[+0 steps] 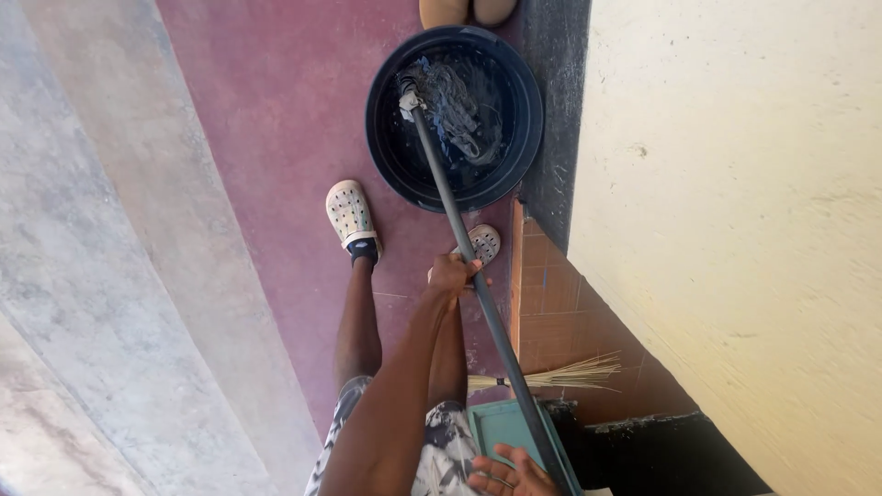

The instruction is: Sweeping the floor with a stick broom and then mopping it with a wet mop and bucket.

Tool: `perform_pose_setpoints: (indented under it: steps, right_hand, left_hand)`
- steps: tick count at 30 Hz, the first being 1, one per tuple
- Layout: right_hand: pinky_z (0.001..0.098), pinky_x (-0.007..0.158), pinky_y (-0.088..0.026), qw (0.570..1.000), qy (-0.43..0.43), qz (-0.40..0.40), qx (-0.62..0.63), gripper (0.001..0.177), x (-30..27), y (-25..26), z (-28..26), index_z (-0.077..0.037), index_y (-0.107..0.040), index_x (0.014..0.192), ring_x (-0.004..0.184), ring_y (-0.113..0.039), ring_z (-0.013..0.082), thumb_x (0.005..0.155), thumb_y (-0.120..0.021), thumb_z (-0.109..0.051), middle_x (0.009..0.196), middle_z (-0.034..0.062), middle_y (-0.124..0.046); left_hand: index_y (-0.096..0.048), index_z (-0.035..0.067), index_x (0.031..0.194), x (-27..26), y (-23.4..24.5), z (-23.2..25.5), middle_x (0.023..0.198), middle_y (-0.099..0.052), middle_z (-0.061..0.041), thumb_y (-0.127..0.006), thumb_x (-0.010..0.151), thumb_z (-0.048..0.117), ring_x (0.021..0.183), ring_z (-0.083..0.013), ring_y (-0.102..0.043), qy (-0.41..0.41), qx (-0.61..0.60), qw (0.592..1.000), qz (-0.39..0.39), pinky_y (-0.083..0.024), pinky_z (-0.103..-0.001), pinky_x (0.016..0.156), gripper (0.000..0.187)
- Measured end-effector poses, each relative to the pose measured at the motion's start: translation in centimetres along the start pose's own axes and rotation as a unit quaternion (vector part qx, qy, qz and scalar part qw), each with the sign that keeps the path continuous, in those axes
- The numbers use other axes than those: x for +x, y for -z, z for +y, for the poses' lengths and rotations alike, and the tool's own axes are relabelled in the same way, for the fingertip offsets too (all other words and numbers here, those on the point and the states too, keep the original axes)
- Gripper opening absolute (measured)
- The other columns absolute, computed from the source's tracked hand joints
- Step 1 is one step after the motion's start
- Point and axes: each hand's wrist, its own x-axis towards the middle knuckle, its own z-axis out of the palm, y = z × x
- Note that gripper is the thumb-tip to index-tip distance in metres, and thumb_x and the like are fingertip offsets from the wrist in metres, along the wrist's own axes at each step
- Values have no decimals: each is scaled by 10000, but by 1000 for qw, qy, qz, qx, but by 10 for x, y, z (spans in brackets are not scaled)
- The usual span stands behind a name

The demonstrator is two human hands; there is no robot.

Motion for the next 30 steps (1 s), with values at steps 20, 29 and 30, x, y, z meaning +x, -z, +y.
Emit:
perform_pose_setpoints:
  steps: [20, 29, 30]
  right_hand:
    - [502, 991, -495, 538, 287, 197, -768, 431, 286, -276, -183, -203, -520, 1470, 1164, -648, 398, 1051, -445, -268, 1214, 196, -695]
    - [476, 867, -536, 552, 340, 200, -735, 325, 262, -249, -170, -100, -691, 1271, 997, -723, 355, 1040, -573, -296, 1042, 178, -753]
    - [476, 867, -536, 552, 339, 203, -734, 325, 244, -253, -159, -100, -691, 1271, 997, -723, 355, 1040, -573, -296, 1042, 178, -753]
  left_hand:
    - [-636, -32, 1086, -64, -20, -93, 778, -724, -115, -697, 930, 106, 601, -166, -718, 6, 130, 991, -13, -592, -316, 536, 218]
    - [-651, -29, 983, 45, 112, 38, 693, -675, -116, -616, 978, 74, 514, -197, -634, -27, 113, 982, 147, -517, -325, 446, 109]
    - [-651, -29, 983, 52, 109, 61, 693, -675, -116, -616, 978, 74, 514, -197, -634, -25, 114, 983, 145, -517, -325, 446, 109]
